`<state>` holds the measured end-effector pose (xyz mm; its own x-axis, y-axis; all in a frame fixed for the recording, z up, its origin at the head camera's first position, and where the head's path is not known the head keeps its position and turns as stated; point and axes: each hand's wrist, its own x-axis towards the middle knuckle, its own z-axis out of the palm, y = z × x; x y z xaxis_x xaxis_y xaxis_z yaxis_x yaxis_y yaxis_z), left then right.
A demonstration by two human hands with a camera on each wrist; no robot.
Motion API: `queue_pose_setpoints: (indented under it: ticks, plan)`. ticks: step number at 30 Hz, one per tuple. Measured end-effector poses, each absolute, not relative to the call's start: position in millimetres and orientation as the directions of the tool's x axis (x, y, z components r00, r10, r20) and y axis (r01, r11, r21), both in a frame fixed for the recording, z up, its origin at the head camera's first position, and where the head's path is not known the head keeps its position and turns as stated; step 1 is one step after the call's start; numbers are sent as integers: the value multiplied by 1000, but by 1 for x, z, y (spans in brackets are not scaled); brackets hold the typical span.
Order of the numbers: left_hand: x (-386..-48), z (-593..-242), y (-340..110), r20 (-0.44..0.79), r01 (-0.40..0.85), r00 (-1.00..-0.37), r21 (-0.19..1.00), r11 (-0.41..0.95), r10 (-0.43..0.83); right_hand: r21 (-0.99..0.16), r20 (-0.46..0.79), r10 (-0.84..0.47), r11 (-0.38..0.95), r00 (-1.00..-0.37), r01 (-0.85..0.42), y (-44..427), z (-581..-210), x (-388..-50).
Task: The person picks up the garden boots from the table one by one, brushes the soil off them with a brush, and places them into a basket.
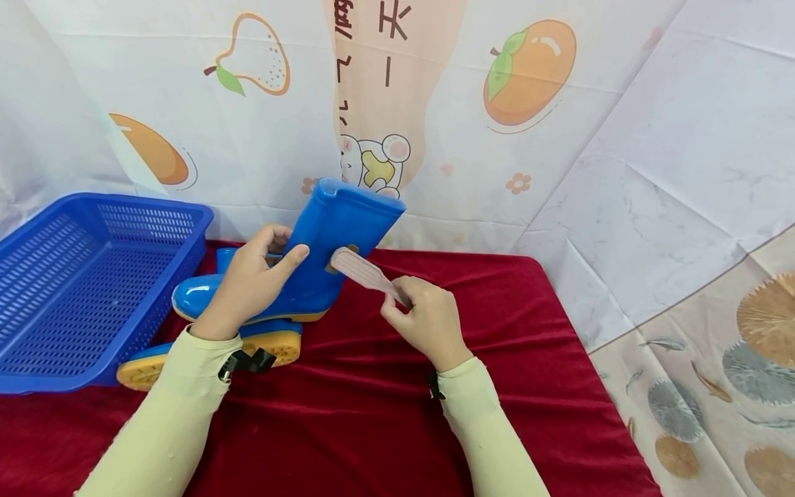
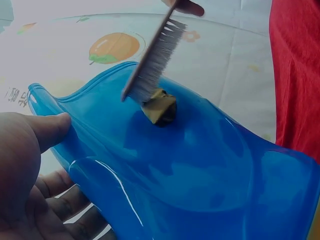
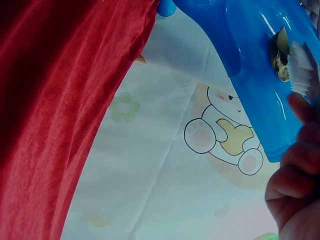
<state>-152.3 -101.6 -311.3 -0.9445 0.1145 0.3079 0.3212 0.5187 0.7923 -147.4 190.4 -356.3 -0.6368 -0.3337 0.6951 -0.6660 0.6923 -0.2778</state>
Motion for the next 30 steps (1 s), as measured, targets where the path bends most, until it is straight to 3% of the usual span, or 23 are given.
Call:
queue_pose_setpoints:
  ticks: [10,30]
  plan:
    - [-147,-308,-92,289,347,-938,767,540,193,-221,722,-401,638,-564,-737,186,-357,-147]
    - [-153,-311,-103,299,302,-950,804,512,90,-248,663,-359,724,-658,-644,192,-355,-147]
